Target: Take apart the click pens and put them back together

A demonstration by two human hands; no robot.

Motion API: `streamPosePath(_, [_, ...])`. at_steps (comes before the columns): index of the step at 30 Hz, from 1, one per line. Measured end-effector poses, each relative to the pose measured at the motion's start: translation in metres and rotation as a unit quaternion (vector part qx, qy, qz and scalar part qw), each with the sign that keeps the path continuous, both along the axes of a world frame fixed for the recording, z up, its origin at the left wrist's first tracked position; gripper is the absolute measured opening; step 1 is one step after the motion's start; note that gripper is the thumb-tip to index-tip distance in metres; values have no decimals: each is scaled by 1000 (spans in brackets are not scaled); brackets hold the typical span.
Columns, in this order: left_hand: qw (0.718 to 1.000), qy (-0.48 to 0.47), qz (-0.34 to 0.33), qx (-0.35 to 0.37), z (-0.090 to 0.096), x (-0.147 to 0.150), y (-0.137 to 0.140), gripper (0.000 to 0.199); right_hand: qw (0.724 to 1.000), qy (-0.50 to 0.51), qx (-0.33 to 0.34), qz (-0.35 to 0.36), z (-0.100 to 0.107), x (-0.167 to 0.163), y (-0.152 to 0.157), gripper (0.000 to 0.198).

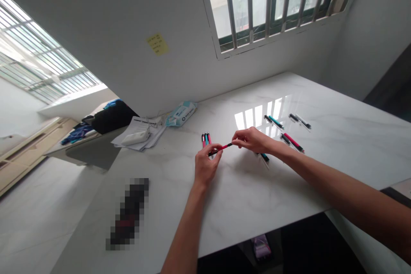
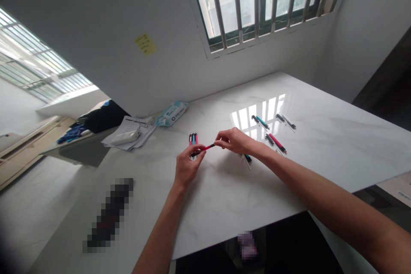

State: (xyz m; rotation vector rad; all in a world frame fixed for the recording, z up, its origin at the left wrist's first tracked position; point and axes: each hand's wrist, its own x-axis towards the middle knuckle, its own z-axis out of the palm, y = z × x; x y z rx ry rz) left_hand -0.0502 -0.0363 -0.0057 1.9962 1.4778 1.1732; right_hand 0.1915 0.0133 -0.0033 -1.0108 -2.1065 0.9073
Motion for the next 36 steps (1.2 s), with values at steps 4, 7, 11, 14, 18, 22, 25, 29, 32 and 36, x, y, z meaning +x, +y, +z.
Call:
streamPosePath(4, [1000,-1,8,-13,1,-1,0,12,999,30,28,-9,-1,-3,-1,17])
streamPosePath(7, [1000,-7,8,-21,0,-1,-1,13,999,40,28,-10,-2,-5,-2,17])
streamPosePath(11, [1000,-10,5,-26,-1,-1,0,13,999,38,31,-10,-2,-8,-3,16])
streamPosePath(14, [1000,-18,2,-25,-1,-2,0,14,999,36,19,-5,-2,-8,-4,19])
streamPosePath(18, [999,-33,2,-27,0,-2,-1,14,999,27,20,-9,-1,-8,-4,19])
streamPosePath(22, [999,-40,-7,-27,1,-3,-2,15,1000,22,19,-9,-2,-7,-3,24])
streamPosePath(25, [999,-41,-6,-29,1,-4,-2,15,997,48,53,-1,-2,-7,-2,21])
streamPosePath(29, [999,-38,-11,-30,0,-3,-1,15,999,-8,34,-19,-1,-6,-1,34])
streamPosePath(32, [999,-36,-9,-28,-1,-4,-1,14,998,5,56,-7,-2,-5,0,23])
streamPosePath(36, [999,-38,-8,-30,-1,-4,-1,12,995,21,95,1,-5,-5,2,11])
